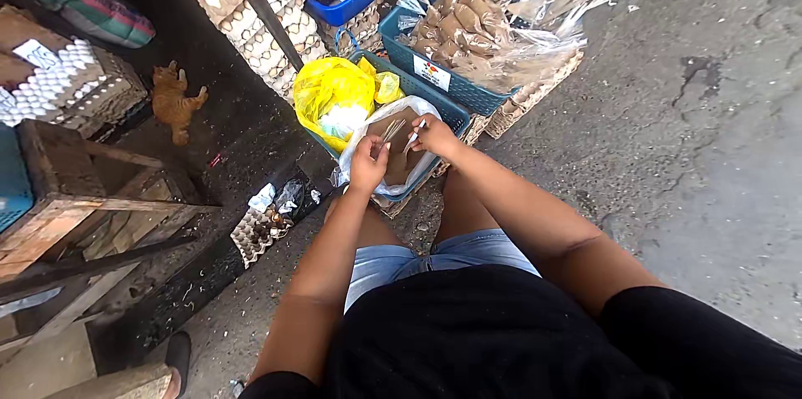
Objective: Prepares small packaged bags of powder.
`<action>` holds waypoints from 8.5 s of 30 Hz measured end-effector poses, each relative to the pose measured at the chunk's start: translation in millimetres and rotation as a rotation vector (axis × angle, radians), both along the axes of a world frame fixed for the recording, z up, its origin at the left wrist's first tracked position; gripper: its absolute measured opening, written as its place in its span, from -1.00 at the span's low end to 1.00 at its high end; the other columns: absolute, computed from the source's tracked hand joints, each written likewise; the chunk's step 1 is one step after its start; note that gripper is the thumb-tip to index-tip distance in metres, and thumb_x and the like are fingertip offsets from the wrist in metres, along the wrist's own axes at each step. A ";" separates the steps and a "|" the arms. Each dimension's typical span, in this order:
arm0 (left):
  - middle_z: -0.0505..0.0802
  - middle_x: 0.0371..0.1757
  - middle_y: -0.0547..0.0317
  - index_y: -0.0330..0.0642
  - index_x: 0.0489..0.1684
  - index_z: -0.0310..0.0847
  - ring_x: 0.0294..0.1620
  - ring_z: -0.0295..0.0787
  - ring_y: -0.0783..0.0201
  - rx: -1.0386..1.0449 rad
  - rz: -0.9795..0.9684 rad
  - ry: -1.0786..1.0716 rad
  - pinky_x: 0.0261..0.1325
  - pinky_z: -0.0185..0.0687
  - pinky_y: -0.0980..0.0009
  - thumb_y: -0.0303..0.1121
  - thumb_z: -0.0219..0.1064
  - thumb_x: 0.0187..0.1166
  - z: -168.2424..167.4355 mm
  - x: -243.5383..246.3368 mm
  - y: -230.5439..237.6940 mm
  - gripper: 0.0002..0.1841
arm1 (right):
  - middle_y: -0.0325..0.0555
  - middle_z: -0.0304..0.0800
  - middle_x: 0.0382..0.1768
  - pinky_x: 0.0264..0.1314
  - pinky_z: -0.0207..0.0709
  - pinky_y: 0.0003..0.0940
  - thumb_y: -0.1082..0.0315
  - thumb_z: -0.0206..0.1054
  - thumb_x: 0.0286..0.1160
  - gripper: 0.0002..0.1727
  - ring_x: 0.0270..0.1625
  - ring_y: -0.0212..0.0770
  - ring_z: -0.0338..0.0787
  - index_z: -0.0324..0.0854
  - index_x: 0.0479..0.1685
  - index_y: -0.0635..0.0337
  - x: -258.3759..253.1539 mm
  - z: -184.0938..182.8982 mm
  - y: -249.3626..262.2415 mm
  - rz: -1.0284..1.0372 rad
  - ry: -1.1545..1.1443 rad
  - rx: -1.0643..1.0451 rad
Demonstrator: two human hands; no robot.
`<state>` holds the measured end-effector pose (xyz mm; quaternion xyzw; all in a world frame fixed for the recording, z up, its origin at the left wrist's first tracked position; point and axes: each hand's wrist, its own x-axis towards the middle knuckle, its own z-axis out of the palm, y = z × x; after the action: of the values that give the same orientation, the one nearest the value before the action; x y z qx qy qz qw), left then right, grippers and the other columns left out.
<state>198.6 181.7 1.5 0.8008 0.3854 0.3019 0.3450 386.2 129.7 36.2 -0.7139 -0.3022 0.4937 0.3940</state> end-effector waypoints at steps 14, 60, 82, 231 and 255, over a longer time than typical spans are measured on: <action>0.84 0.01 -0.23 -0.43 0.06 0.70 0.01 0.83 -0.05 0.008 0.031 0.059 0.24 0.69 0.01 -0.37 0.27 0.74 5.5 6.1 -0.1 -0.75 | -0.04 0.75 -0.12 -0.13 0.78 -0.38 0.47 -0.05 0.86 -0.67 -0.30 -0.30 0.84 0.24 0.50 0.29 57.6 69.2 -21.8 -0.417 0.176 0.354; 0.80 -0.10 -0.22 -0.40 0.02 0.62 -0.09 0.80 -0.05 -0.047 0.004 0.098 0.08 0.70 -0.03 -0.38 0.31 0.69 10.7 3.1 11.7 -0.79 | 0.16 0.75 0.09 0.08 0.70 -0.22 0.44 -0.09 0.87 -0.60 -0.09 -0.16 0.83 0.24 0.56 0.43 -12.8 -4.4 11.8 0.008 -0.141 0.032; 0.81 0.10 -0.26 -0.36 0.28 0.59 0.12 0.80 -0.15 -0.116 -0.002 0.282 0.26 0.65 -0.15 -0.39 0.36 0.58 17.6 8.3 12.7 -0.64 | 0.06 0.77 -0.08 -0.13 0.74 -0.32 0.48 -0.05 0.85 -0.60 -0.29 -0.26 0.82 0.19 0.57 0.37 -1.7 53.3 0.9 -0.181 -0.060 0.387; 0.71 -0.31 0.26 -0.07 0.26 0.51 -0.48 0.60 0.46 -0.612 0.092 -0.647 -0.41 0.54 0.58 -0.05 0.04 0.85 71.4 20.1 0.1 -0.66 | 0.34 0.51 0.53 0.71 0.23 0.13 0.20 0.23 0.71 -0.44 0.63 0.33 0.44 0.44 0.60 0.32 -2.6 2.3 -62.2 0.035 -0.809 0.122; 0.82 0.29 -0.06 -0.31 -0.03 0.84 0.47 0.63 0.20 0.082 -0.164 -0.005 0.58 0.42 0.22 -0.37 0.33 0.69 210.0 25.3 25.2 -0.79 | 0.28 0.59 0.49 0.64 0.38 0.02 0.31 -0.03 0.87 -0.55 0.55 0.15 0.58 0.53 0.54 0.31 1.7 36.3 -98.9 0.131 -0.512 0.364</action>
<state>223.9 206.9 211.4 0.8424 0.3050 0.2900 0.3364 387.9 30.8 72.5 -0.7117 -0.5202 0.2602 0.3940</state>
